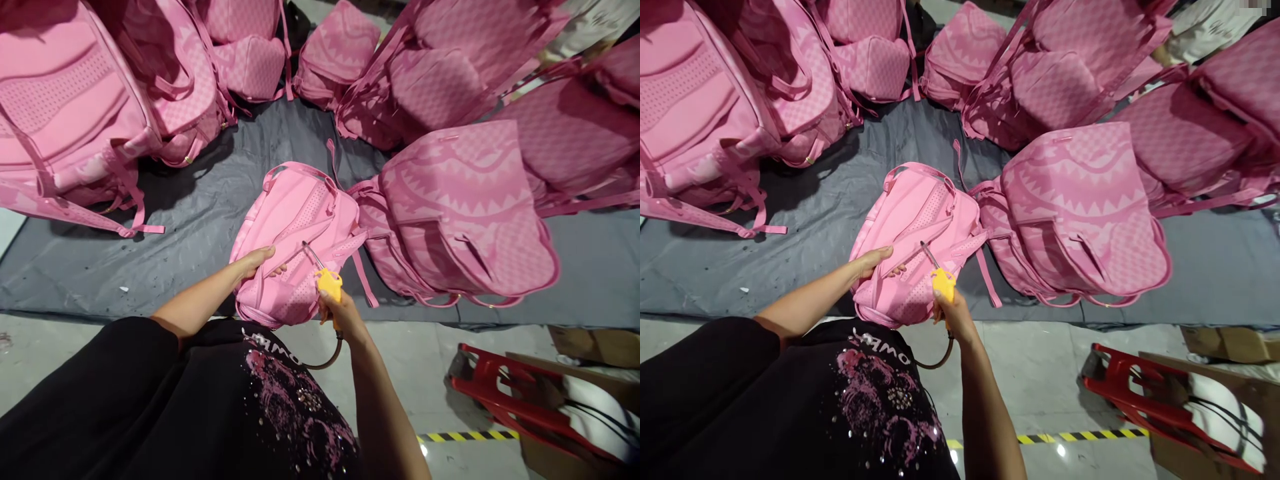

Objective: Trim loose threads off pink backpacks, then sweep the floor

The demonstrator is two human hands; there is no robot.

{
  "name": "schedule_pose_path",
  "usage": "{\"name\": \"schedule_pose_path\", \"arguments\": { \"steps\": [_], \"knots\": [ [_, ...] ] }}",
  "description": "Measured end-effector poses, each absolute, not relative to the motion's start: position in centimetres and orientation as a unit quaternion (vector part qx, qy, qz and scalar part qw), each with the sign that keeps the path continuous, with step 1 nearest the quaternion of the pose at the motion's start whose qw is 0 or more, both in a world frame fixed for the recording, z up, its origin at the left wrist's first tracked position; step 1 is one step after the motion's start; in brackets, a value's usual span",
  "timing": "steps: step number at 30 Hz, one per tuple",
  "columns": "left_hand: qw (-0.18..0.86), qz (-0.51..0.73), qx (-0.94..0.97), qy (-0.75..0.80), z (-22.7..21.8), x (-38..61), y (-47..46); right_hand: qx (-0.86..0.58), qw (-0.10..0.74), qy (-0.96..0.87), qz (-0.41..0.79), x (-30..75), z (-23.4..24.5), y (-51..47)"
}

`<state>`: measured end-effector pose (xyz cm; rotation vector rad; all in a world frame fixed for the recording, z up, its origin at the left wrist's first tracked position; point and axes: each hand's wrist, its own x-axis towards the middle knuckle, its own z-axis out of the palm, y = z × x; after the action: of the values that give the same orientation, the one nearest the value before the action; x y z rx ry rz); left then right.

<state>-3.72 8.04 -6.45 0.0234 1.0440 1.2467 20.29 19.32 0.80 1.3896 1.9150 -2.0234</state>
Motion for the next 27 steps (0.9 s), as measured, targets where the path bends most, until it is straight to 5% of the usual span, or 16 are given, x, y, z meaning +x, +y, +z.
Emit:
{"name": "schedule_pose_path", "arguments": {
  "steps": [27],
  "knots": [
    [0.695, 0.568, 0.001, 0.440, -7.5, -4.1, 7.9, 0.433, 0.049, 0.565, -0.700, 19.6, 0.7, 20.0]
  ]
}}
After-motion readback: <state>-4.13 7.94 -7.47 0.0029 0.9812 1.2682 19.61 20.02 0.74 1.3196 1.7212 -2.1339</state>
